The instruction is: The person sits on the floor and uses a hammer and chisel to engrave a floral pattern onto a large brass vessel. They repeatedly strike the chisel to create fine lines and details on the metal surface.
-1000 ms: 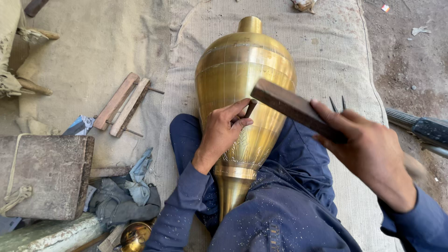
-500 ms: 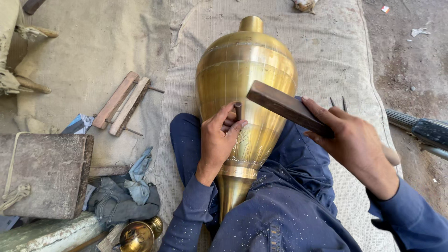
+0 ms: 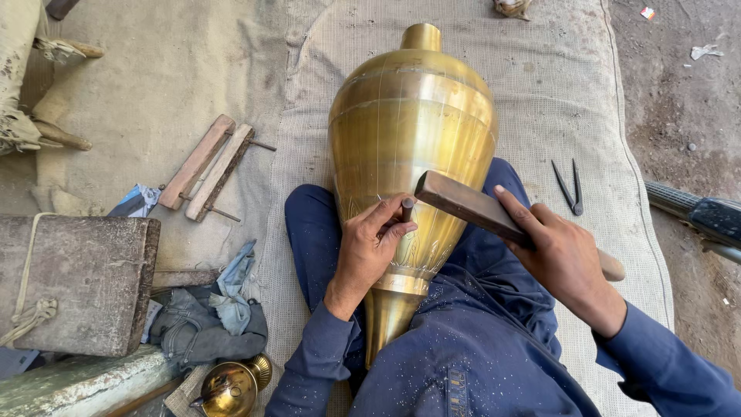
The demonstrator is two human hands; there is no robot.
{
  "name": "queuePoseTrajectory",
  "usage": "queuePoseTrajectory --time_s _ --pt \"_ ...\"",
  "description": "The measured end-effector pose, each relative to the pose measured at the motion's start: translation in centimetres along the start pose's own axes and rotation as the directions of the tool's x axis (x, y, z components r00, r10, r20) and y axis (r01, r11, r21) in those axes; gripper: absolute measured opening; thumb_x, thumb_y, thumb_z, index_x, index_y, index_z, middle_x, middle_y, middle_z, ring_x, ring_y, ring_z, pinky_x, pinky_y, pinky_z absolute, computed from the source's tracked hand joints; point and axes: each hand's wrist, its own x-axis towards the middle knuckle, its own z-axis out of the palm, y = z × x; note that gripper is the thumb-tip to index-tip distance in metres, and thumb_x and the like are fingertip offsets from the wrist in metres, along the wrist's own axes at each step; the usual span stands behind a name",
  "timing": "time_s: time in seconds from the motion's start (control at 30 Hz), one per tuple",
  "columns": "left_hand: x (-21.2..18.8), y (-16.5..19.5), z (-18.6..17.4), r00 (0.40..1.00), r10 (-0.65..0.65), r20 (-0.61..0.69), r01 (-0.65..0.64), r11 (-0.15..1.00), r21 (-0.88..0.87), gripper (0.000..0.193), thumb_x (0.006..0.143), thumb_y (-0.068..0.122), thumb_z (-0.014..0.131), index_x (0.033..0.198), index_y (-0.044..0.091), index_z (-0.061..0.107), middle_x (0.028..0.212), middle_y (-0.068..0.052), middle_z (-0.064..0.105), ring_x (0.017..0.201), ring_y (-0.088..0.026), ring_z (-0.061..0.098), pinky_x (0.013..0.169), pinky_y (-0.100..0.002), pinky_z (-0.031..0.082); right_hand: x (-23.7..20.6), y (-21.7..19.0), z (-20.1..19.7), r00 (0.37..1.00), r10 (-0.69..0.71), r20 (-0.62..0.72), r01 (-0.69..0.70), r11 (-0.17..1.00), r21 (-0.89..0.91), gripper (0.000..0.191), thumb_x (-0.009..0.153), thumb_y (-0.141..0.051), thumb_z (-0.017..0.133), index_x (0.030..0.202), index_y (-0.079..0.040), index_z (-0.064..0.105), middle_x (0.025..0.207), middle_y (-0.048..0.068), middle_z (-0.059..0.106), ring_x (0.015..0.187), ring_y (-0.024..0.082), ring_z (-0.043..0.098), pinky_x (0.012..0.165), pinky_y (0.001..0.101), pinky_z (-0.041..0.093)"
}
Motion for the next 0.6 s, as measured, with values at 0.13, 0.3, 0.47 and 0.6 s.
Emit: queuePoseTrajectory --time_s 0.13,0.3,0.47,0.6 --pt "0.4 0.2 0.2 1.000 0.006 0.013 -0.007 0.999 0.036 0.043 0.094 0.014 0.074 0.135 0.014 0.064 0.104 -0.005 0.075 0.092 -0.016 0.077 0.078 -0.028 0.067 0.6 -0.8 -1.8 0.999 0.021 0.037 -0.021 1.000 0.001 0.077 0.083 -0.025 0.077 0.153 -0.033 0.046 0.084 0.007 0.063 0.065 0.029 0.066 0.058 0.0446 0.055" --pt "0.4 0.3 0.0 1.000 -0.022 0.015 0.022 1.000 0.022 0.044 0.092 0.015 0.077 0.135 0.014 0.065 0.098 -0.006 0.075 0.086 -0.015 0.077 0.073 -0.028 0.065 1.2 -1.8 -3.8 0.986 -0.141 -0.090 0.151 0.981 0.123 0.079 0.081 -0.024 0.077 0.153 -0.031 0.044 0.095 0.009 0.066 0.075 0.026 0.069 0.067 0.0409 0.059" --pt "0.7 0.1 0.3 0.998 -0.051 -0.043 0.052 0.999 0.013 0.048 0.087 0.017 0.080 0.133 0.012 0.066 0.093 -0.007 0.076 0.080 -0.015 0.076 0.067 -0.028 0.064 2.1 -1.8 -4.9 0.975 -0.194 -0.104 0.220 0.887 0.407 0.077 0.087 -0.026 0.074 0.157 -0.031 0.042 0.110 0.012 0.067 0.086 0.028 0.070 0.075 0.0400 0.060" --pt "0.5 -0.1 0.5 0.996 -0.086 -0.016 0.086 0.995 0.047 0.049 0.086 0.016 0.081 0.133 0.013 0.066 0.091 -0.006 0.076 0.077 -0.014 0.075 0.067 -0.028 0.064 2.2 -2.0 -5.6 0.998 -0.025 0.050 0.019 0.993 0.119 0.079 0.081 -0.028 0.081 0.152 -0.034 0.048 0.092 0.007 0.070 0.064 0.026 0.070 0.063 0.0413 0.059"
